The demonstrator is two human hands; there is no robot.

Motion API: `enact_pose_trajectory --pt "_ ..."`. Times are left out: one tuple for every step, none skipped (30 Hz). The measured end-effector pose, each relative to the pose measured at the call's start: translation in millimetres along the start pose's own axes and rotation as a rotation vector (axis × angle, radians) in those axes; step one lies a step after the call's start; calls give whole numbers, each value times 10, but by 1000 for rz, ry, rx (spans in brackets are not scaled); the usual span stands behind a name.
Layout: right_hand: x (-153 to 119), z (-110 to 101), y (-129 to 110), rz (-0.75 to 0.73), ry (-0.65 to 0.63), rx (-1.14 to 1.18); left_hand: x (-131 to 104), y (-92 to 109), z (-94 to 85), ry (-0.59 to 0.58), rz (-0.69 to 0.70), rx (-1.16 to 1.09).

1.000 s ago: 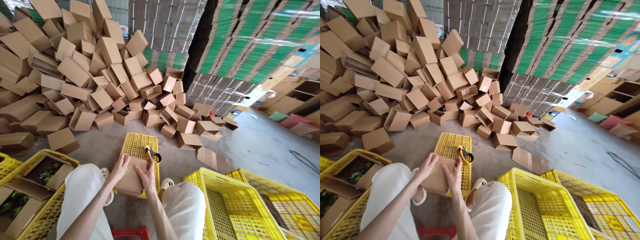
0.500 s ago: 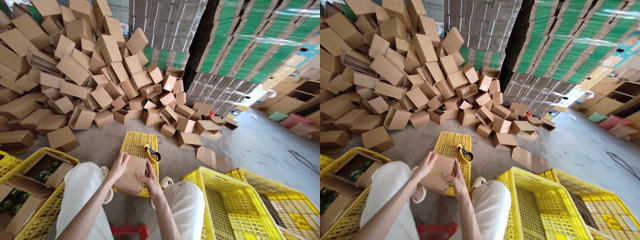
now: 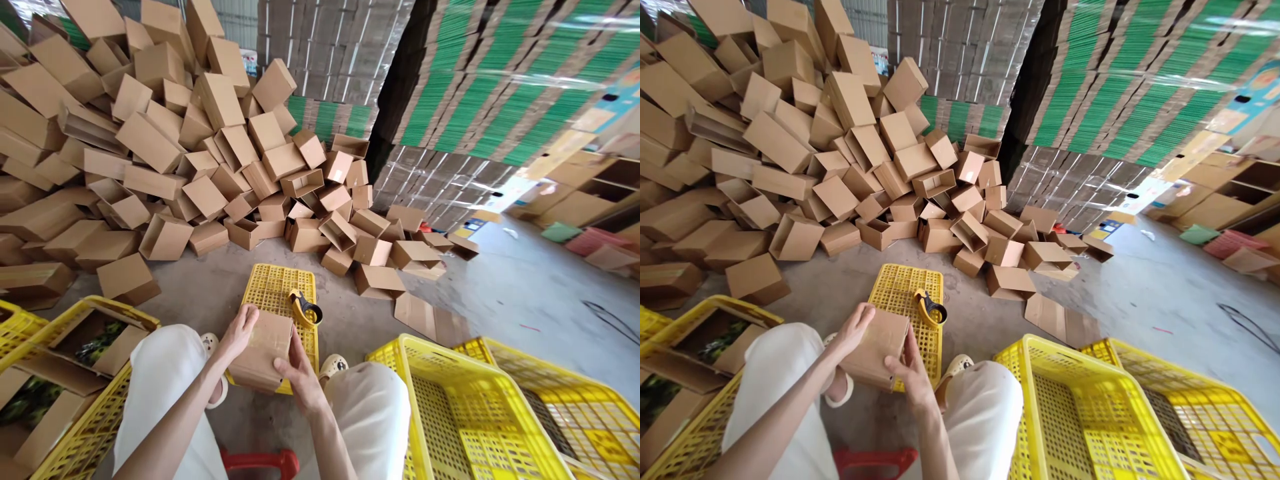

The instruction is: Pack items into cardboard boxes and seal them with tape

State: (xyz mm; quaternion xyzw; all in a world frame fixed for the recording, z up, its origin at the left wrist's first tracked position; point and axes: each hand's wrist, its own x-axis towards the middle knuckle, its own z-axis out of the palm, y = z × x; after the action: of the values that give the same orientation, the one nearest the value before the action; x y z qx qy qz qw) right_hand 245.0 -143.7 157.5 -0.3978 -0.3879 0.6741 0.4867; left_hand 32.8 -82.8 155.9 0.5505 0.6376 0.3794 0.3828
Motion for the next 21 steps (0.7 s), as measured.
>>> enact_pose_trajectory --pt "-40 6 12 4 -15 1 6 4 -6 -1 1 3" --pt "-54 11 17 8 -13 -3 11 8 -11 -1 2 6" --pt "-43 15 17 13 -1 -11 16 11 -15 -1 2 9" --pt "-10 18 13 21 18 -21 19 13 -18 -1 0 10" --pt "39 19 6 32 40 -33 19 13 -18 -2 -3 11" --pt "93 17 0 45 64 -44 17 11 -17 -5 -5 10" --pt "144 12 -5 54 88 -54 12 8 -14 -9 -9 9" --pt "185 2 -6 58 105 -62 6 2 -10 -11 -13 7" --pt "210 -13 -3 52 119 -71 -1 -4 -3 -12 -16 4" --pt "219 -34 4 39 124 -81 -8 -11 4 -13 -18 -1" --pt "213 -59 13 24 117 -92 -15 -15 11 -14 -17 -8" --pt "199 -87 23 12 102 -104 -22 -15 17 -15 -14 -15" --pt "183 -114 31 3 87 -117 -30 -10 20 -15 -10 -22" --pt "170 -135 36 -6 82 -135 -38 0 18 -18 -8 -28" --pt "167 -149 39 -15 90 -159 -47 16 10 -25 -13 -37" --pt "176 -152 38 -25 105 -188 -56 36 -5 -42 -25 -51" --pt "197 -145 35 -35 121 -223 -66 57 -26 -74 -40 -73" --pt "229 -128 31 -40 130 -261 -74 77 -52 -121 -59 -99" --pt "266 -105 27 -38 130 -302 -80 94 -81 -172 -76 -126" --pt "303 -79 24 -29 119 -342 -83 105 -109 -219 -88 -150" --pt "337 -54 22 -22 110 -379 -83 111 -133 -258 -95 -170"
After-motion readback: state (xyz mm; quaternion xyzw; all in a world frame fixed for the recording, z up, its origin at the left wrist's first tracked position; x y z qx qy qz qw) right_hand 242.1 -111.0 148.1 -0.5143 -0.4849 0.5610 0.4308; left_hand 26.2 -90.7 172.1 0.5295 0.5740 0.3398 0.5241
